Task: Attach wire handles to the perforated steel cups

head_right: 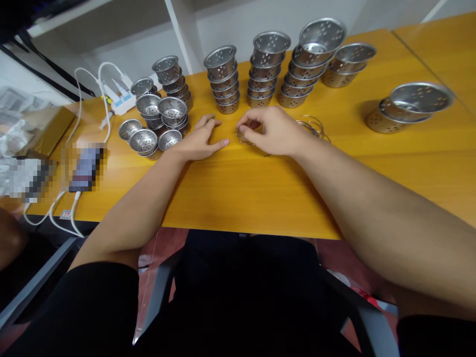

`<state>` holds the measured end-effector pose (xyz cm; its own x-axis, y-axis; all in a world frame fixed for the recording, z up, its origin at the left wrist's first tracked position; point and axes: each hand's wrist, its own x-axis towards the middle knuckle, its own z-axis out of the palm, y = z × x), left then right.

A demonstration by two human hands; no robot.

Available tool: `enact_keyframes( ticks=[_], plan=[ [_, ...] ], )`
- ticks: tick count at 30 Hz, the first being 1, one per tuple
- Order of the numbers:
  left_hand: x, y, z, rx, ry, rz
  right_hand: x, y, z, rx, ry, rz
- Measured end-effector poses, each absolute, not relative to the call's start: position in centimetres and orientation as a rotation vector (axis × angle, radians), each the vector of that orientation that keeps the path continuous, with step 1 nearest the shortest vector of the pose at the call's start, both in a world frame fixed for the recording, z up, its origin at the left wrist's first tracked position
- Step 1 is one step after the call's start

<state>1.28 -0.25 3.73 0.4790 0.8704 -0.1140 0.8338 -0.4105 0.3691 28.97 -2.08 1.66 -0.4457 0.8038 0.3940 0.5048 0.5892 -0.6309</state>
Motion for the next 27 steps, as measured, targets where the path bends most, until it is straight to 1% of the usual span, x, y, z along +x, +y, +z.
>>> enact_keyframes(
  ticks=[7, 14, 18, 20, 21, 22, 24, 25, 27],
  plan=[
    [-1.5, 1.9, 2.7, 2.459, 1.209, 0.312, 28.8, -2.2, 1.7, -1.046, -2.128, 0.589],
    [-1.8, 2.0, 2.8, 2.48, 1.034, 0.366, 28.6, -2.6, 2.2, -1.066, -2.097, 0.676],
    [-1.0, -0.7, 5.8, 2.51, 0.904, 0.274, 28.5, -2.5, 2.1, -1.055, -2.107, 0.621],
    [-0.7, -2.7, 8.3, 2.467, 0.935, 0.226, 28.5, -2.3, 1.9, -1.047, -2.112, 0.612],
    [-0.8, -3.5, 9.6, 2.423, 0.995, 0.266, 28.5, -2.2, 1.8, -1.038, -2.114, 0.617],
    [-0.9, -4.1, 10.9, 2.379, 1.083, 0.348, 28.4, -2.1, 1.7, -1.027, -2.118, 0.629],
    [-1.8, -3.9, 12.9, 2.313, 1.24, 0.74, 28.4, -2.1, 1.7, -1.019, -2.112, 0.659],
    [-2.5, -3.0, 13.7, 2.259, 1.263, 1.065, 28.4, -2.2, 1.7, -1.022, -2.101, 0.673],
    [-4.7, 0.1, 14.7, 2.101, 1.133, 1.67, 28.4, -2.3, 1.8, -1.034, -2.08, 0.692]
  ],
)
